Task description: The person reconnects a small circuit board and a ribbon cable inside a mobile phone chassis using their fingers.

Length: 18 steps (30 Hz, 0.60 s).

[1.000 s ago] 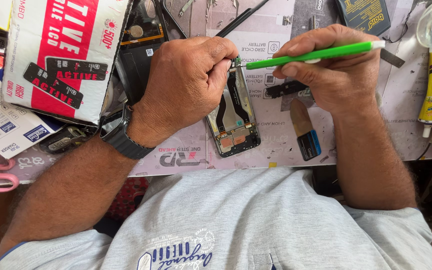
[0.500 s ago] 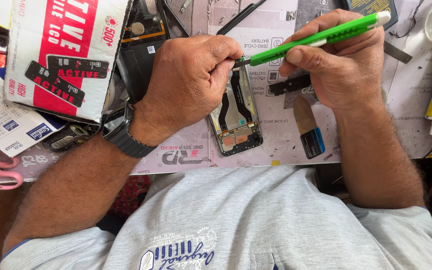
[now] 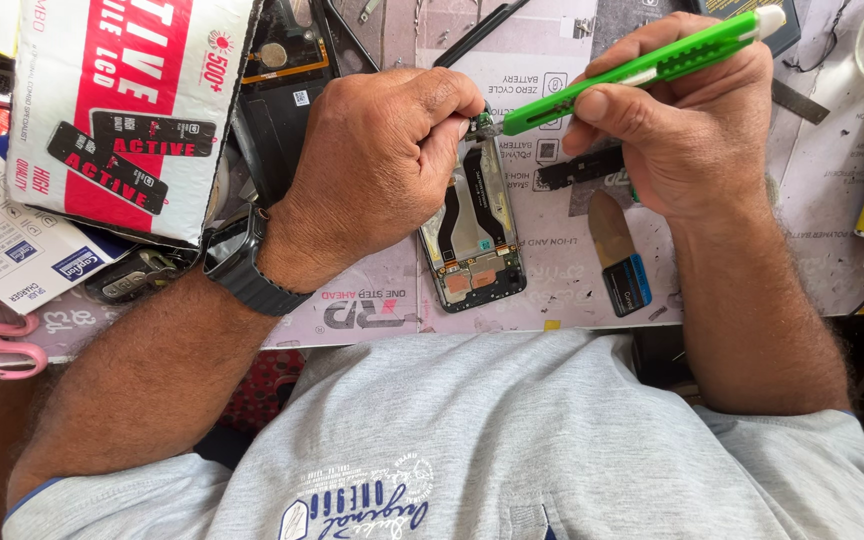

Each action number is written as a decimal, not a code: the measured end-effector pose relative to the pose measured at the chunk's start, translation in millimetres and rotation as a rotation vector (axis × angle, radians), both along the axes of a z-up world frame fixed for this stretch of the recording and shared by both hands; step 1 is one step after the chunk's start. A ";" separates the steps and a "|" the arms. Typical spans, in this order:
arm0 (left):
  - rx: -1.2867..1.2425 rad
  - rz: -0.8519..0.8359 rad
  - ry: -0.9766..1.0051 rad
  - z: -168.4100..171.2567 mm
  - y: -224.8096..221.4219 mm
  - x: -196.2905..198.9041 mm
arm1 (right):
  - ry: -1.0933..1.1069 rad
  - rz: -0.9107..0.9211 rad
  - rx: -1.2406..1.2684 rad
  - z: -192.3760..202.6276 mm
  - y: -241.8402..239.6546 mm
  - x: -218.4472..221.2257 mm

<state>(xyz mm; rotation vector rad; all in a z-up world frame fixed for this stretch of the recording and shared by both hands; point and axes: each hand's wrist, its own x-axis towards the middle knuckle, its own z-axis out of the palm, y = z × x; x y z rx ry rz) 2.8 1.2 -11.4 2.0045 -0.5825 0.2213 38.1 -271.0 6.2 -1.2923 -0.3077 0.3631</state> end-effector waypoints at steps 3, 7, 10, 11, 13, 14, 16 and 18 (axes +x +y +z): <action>-0.004 -0.001 0.015 -0.8 -0.1 -0.3 | 0.014 -0.080 -0.015 6.3 -2.2 0.0; -0.050 -0.010 0.006 -0.5 -0.1 0.3 | -0.121 -0.164 -0.294 39.0 -17.5 -16.3; -0.075 -0.001 -0.005 4.2 1.7 -1.8 | -0.265 -0.107 -0.734 71.8 -21.9 -29.6; -0.082 0.000 -0.008 5.9 1.4 -2.5 | -0.304 -0.089 -0.902 79.6 -22.7 -31.6; -0.090 0.013 0.019 8.8 0.8 -3.2 | -0.342 -0.082 -1.256 80.5 -18.8 -34.3; -0.095 0.020 0.032 9.7 0.4 -2.9 | -0.338 -0.062 -1.312 79.9 -18.8 -32.4; -0.096 0.022 0.033 10.1 -0.4 -3.5 | -0.328 -0.009 -1.424 75.2 -20.2 -26.9; -0.094 0.027 0.029 11.2 1.0 -2.5 | -0.289 -0.012 -1.434 71.6 -22.0 -26.9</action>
